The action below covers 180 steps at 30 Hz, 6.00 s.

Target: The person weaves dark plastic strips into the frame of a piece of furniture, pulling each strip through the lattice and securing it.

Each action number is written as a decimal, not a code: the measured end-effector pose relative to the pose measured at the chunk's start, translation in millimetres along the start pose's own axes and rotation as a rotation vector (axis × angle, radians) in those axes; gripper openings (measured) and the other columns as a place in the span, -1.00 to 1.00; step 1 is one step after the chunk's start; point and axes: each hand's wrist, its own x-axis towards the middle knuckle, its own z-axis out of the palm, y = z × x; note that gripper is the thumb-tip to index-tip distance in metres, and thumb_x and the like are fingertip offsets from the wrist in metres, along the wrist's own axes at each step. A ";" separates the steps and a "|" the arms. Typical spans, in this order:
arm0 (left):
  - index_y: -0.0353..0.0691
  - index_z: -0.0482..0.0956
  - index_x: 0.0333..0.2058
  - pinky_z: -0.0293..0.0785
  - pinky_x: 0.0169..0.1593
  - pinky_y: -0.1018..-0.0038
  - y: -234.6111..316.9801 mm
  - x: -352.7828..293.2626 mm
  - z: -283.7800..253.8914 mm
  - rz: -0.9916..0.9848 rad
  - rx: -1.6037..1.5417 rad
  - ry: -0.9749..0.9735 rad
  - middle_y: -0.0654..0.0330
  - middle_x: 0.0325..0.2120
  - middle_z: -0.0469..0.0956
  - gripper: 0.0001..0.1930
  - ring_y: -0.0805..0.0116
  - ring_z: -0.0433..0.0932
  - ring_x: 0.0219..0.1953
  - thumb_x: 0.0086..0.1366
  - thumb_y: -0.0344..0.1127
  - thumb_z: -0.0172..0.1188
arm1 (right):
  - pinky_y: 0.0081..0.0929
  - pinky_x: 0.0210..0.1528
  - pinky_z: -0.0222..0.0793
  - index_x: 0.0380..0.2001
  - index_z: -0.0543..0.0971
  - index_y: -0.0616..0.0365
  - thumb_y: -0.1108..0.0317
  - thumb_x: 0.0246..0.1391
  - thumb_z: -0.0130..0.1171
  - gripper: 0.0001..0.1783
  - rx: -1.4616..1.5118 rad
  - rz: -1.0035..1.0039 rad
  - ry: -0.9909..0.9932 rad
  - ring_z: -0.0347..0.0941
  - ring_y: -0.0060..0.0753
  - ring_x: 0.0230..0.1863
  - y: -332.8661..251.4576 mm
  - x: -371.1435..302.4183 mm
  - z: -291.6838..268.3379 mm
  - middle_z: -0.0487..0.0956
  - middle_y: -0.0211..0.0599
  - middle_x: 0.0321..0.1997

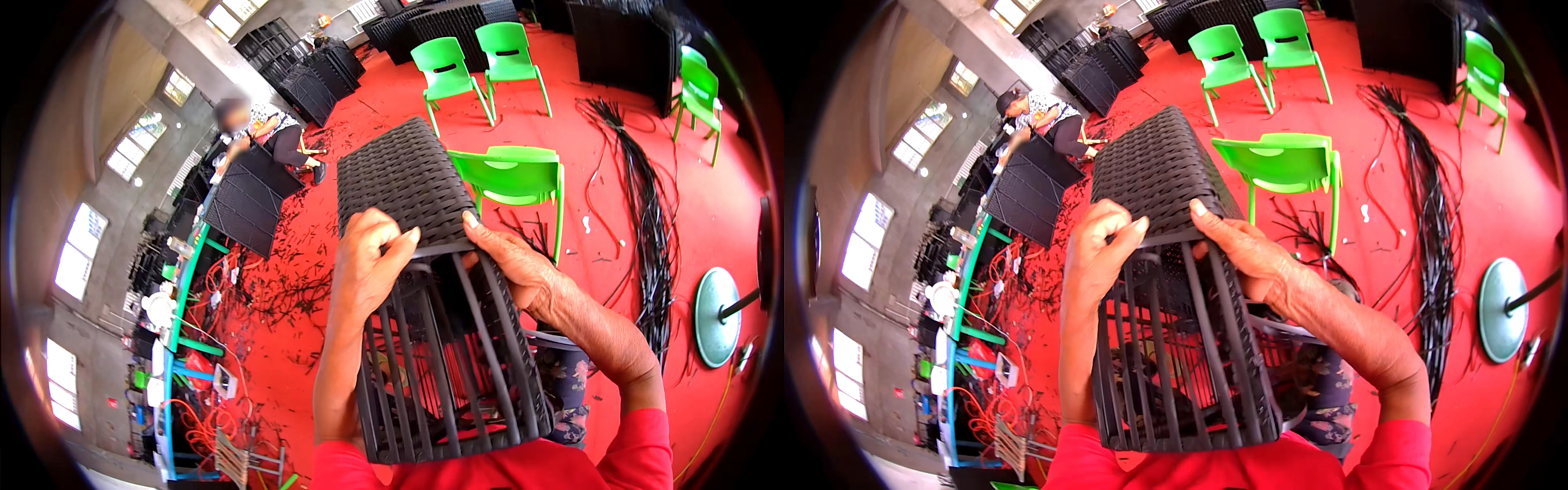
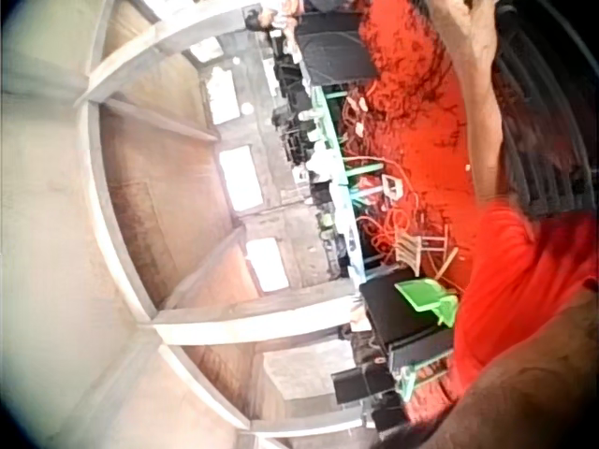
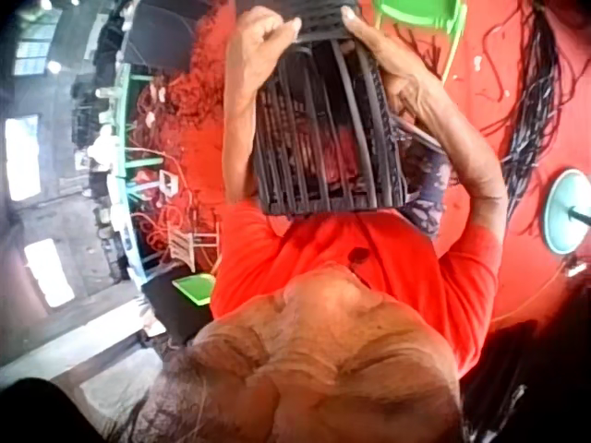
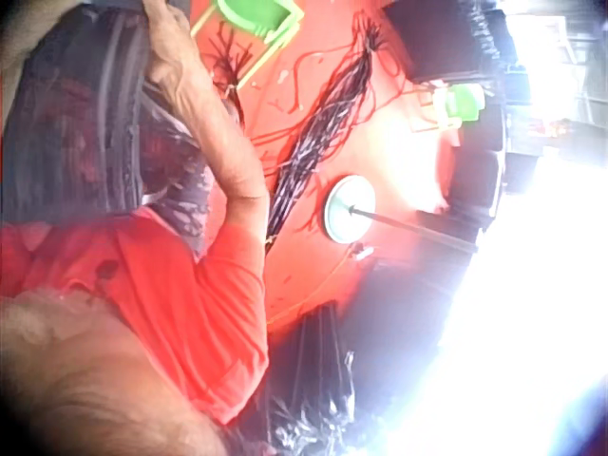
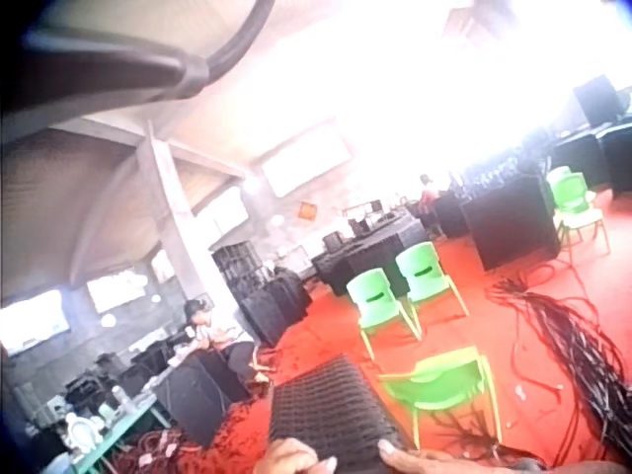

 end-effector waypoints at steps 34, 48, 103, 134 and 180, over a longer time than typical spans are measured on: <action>-0.24 0.42 -0.19 0.37 -0.26 0.57 -116.2 -200.9 82.0 -0.513 -0.664 0.168 0.22 -0.31 0.44 -0.70 0.43 0.43 -0.31 0.03 -0.50 0.06 | -0.65 -0.71 0.38 -0.27 0.42 0.06 0.11 -0.01 0.10 -0.68 -0.199 -0.167 0.113 0.35 -0.59 -0.70 -9.5 -3.3 -26.6 0.38 -0.59 -0.66; -0.28 0.40 -0.17 0.35 -0.11 0.41 -176.4 -279.9 216.5 -0.822 -0.839 0.254 0.14 -0.25 0.41 -0.61 0.29 0.38 -0.14 -0.08 -0.57 0.05 | -0.63 -0.68 0.40 -0.28 0.42 0.07 0.08 -0.01 0.09 -0.67 -0.239 -0.139 0.239 0.37 -0.59 -0.67 -24.4 -0.9 -29.7 0.38 -0.59 -0.67; -0.20 0.45 -0.30 0.20 0.01 0.41 -76.6 -53.3 -28.1 -0.259 -0.468 0.067 0.19 -0.17 0.31 -0.66 0.34 0.29 -0.06 -0.07 -0.26 0.30 | -0.49 -0.56 0.44 -0.16 0.43 0.20 -0.14 0.01 -0.04 -0.41 -0.326 -0.043 0.052 0.46 -0.47 -0.54 -17.9 13.9 -13.4 0.52 -0.24 -0.44; -0.32 0.49 -0.37 0.17 0.04 0.42 -42.6 -37.9 -5.4 -0.079 -0.241 0.138 0.17 -0.31 0.43 -0.88 0.31 0.33 -0.08 0.09 -0.50 0.05 | -0.56 -0.33 0.36 -0.12 0.40 0.08 -0.17 0.01 -0.07 -0.43 -0.114 -0.038 -0.087 0.36 -0.60 -0.38 -9.3 15.9 -25.9 0.47 -0.41 -0.36; -0.29 0.54 -0.44 0.38 -0.27 0.48 36.1 4.2 12.9 0.213 0.234 -0.136 0.14 -0.41 0.45 -0.82 0.27 0.44 -0.34 -0.13 -0.54 0.24 | -0.70 -0.49 0.35 -0.32 0.48 0.26 0.42 0.00 0.10 -0.84 -0.675 -0.907 0.059 0.38 -0.68 -0.52 6.1 0.3 -62.2 0.49 -0.38 -0.49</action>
